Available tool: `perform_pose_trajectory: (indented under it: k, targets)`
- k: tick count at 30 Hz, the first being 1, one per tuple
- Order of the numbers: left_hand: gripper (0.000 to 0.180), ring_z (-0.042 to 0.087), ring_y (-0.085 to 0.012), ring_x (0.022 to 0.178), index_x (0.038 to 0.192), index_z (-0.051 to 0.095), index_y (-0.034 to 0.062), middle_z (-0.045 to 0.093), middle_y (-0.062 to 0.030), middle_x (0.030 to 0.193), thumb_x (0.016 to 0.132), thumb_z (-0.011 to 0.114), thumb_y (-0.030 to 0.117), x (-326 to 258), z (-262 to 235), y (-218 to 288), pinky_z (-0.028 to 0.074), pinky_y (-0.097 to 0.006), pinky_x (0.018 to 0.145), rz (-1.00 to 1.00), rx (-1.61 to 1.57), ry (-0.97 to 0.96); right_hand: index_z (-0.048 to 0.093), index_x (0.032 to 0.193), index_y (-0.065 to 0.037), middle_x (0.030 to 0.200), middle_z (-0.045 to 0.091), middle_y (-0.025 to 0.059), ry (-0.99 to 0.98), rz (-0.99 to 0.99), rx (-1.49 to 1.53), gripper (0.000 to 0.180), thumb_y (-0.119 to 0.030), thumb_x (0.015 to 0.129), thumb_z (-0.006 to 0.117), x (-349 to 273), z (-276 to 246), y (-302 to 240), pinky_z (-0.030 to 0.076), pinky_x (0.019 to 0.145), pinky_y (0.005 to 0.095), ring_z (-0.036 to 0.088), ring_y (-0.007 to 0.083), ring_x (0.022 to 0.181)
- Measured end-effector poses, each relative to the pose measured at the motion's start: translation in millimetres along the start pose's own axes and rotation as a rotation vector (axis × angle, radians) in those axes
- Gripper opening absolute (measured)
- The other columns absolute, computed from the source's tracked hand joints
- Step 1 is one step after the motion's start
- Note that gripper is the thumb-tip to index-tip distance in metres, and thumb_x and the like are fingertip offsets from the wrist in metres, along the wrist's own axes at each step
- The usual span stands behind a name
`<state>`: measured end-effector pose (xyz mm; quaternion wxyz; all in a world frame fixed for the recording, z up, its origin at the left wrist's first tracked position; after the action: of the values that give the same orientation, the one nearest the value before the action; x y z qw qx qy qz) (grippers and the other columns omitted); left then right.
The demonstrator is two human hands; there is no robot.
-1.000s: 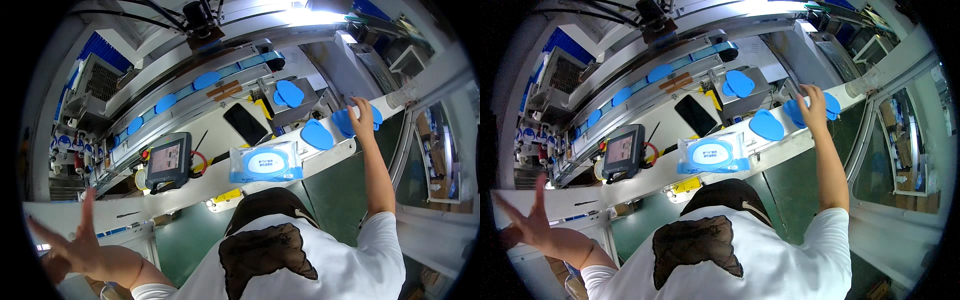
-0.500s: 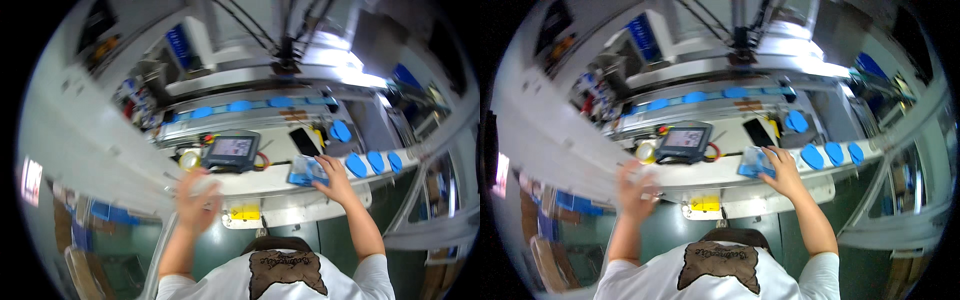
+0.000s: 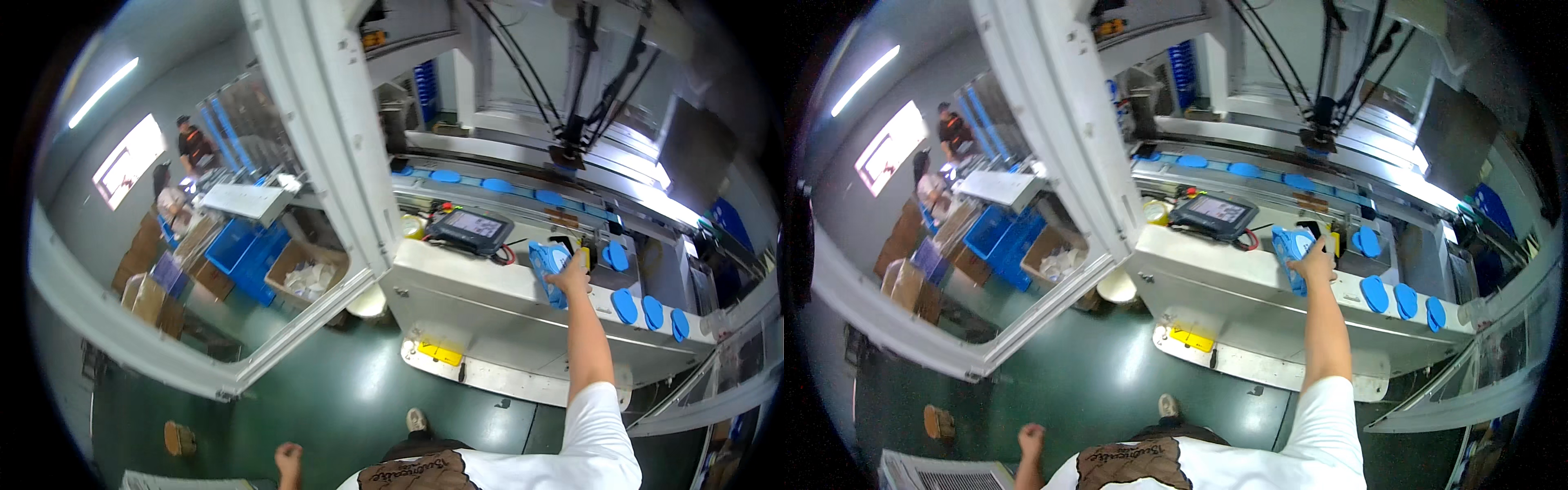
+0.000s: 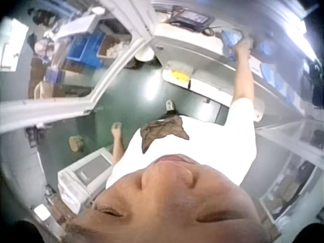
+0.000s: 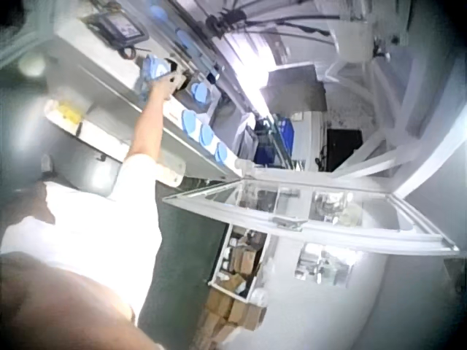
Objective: The person operates a touchscreen panel with a stylus, then handles a package of wipes and places it on a conveyor belt. They later load a roll of labels onto a labeling machine, thread the label strip through rollers, and adjust the mechanism.
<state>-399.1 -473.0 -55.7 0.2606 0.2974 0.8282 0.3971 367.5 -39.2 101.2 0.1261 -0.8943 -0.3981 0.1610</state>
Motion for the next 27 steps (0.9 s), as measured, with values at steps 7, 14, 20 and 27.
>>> perform_pose_trajectory:
  k: [7, 14, 20, 27]
  targets:
    - [0.075, 0.037, -0.0214, 0.125, 0.138, 0.024, 0.0055, 0.036, -0.0107, 0.136, 0.088, 0.05, 0.054, 60, -184, 131, 0.026, -0.042, 0.105, 0.166, -0.613, 0.63, 0.023, 0.141, -0.025, 0.141, 0.033, 0.0152, 0.611, -0.22, -0.108, 0.094, -0.037, 0.066, 0.077, -68, -7, -41, 0.029, 0.096, 0.0615, 0.033, 0.0371, 0.128]
    - [0.071, 0.047, -0.0225, 0.114, 0.129, 0.04, -0.0053, 0.049, -0.0127, 0.126, 0.09, 0.045, 0.054, 140, -173, 190, 0.034, -0.034, 0.098, 0.338, -0.867, 0.264, 0.043, 0.128, -0.003, 0.125, 0.047, 0.0189, -0.101, -0.843, 0.67, 0.065, -0.022, 0.072, 0.071, -295, 185, -131, 0.039, 0.096, 0.0408, 0.048, 0.0314, 0.114]
    - [0.026, 0.055, -0.0107, 0.078, 0.1, 0.056, -0.0016, 0.062, -0.0066, 0.086, 0.086, 0.064, 0.019, 117, -175, 170, 0.046, -0.028, 0.071, 0.573, -0.551, 0.038, 0.012, 0.143, -0.02, 0.138, 0.032, 0.0193, -1.044, -0.687, 0.995, 0.081, -0.016, 0.083, 0.066, -600, 289, -194, 0.045, 0.089, 0.04, 0.049, 0.0247, 0.111]
    - [0.033, 0.058, -0.0205, 0.101, 0.11, 0.059, 0.0067, 0.059, -0.0093, 0.115, 0.081, 0.067, 0.019, -24, -151, 200, 0.049, -0.033, 0.082, 0.975, -0.321, -0.976, 0.007, 0.145, -0.022, 0.145, 0.027, 0.0107, -1.012, -0.141, 1.398, 0.07, -0.052, 0.091, 0.04, -715, 278, -122, 0.033, 0.1, 0.0502, 0.04, 0.0291, 0.123]
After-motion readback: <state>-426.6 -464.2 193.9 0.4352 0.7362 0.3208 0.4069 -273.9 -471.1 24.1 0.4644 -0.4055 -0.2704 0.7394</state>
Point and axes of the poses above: each hand's wrist, its own x-axis towards the middle knuckle, its own z-axis out of the palm, y = z × x, the point moved 7 cm from there along x, towards the middle knuckle
